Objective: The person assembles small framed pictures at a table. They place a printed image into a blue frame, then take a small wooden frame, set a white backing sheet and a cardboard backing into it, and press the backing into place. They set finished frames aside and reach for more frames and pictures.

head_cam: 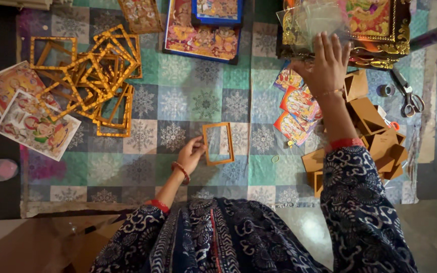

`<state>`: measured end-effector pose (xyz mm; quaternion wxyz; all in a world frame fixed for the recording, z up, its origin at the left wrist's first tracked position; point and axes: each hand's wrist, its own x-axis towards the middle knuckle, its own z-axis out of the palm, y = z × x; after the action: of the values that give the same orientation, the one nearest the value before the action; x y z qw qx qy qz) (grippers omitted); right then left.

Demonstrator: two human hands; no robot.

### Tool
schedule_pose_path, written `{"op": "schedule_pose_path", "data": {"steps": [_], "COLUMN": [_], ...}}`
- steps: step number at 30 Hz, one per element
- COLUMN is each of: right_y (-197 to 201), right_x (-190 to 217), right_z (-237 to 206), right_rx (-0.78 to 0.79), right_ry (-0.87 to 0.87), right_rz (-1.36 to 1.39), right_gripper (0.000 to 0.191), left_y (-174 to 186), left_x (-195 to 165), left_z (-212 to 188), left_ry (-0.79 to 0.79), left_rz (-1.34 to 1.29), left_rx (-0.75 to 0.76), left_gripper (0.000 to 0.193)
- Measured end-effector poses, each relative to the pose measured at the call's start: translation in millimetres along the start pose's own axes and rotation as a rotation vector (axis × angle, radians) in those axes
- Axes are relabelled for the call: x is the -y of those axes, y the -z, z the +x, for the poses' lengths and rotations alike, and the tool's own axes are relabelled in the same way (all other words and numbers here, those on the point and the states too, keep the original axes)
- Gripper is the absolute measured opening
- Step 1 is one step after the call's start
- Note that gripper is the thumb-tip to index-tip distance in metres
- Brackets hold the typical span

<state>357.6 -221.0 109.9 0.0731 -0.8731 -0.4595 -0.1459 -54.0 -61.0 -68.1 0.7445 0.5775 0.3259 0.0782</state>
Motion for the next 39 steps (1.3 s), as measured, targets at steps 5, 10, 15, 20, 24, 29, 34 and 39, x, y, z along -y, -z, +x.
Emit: {"op": "schedule_pose_path", "data": {"steps": [5,10,15,20,24,29,34,39], "right_y": [2,1,4,12,16,10,-2,2], "right_x": [-4,-7,-4,15,20,17,21,35], "right_z": [-10,-3,23,24,15,1,-5,-2], "right_rx": [-0.038,-0.028,0.016,0.104,0.045,-0.075,-0.233,-0.367], "right_ry": [0.047,-0.025,-0.029,-0.056,0.023,0.132,0.202,0.243], "right_rz": [-0.015,0.043,0.016,0.08,0.048,-0.005,-0.121,-0.147], "right_gripper": [0.082,0.082,0.095,0.1,0.095,0.077,0.04,0.011], "left_y": [1,1,1,1,1,1,1,2], "left_x": [-8,-7,4,7,5,-1,1,6], "left_z": [-3,-1,3,4,2,2,2,1], "left_ry": [0.023,0.099,-0.018,-0.016,-0.015,0.073,0.084,0.061], "left_rz": [0.013,-0.056,-0.028,-0.05,-0.079,-0.054,-0.096,-0.072], "left_rx": [0.014,0.027,0.035,0.019,0.036,0.022,0.014,0.018], "left_gripper": [0.047,0.046,0.046,0.048,0.048,0.047,0.049,0.049]}}
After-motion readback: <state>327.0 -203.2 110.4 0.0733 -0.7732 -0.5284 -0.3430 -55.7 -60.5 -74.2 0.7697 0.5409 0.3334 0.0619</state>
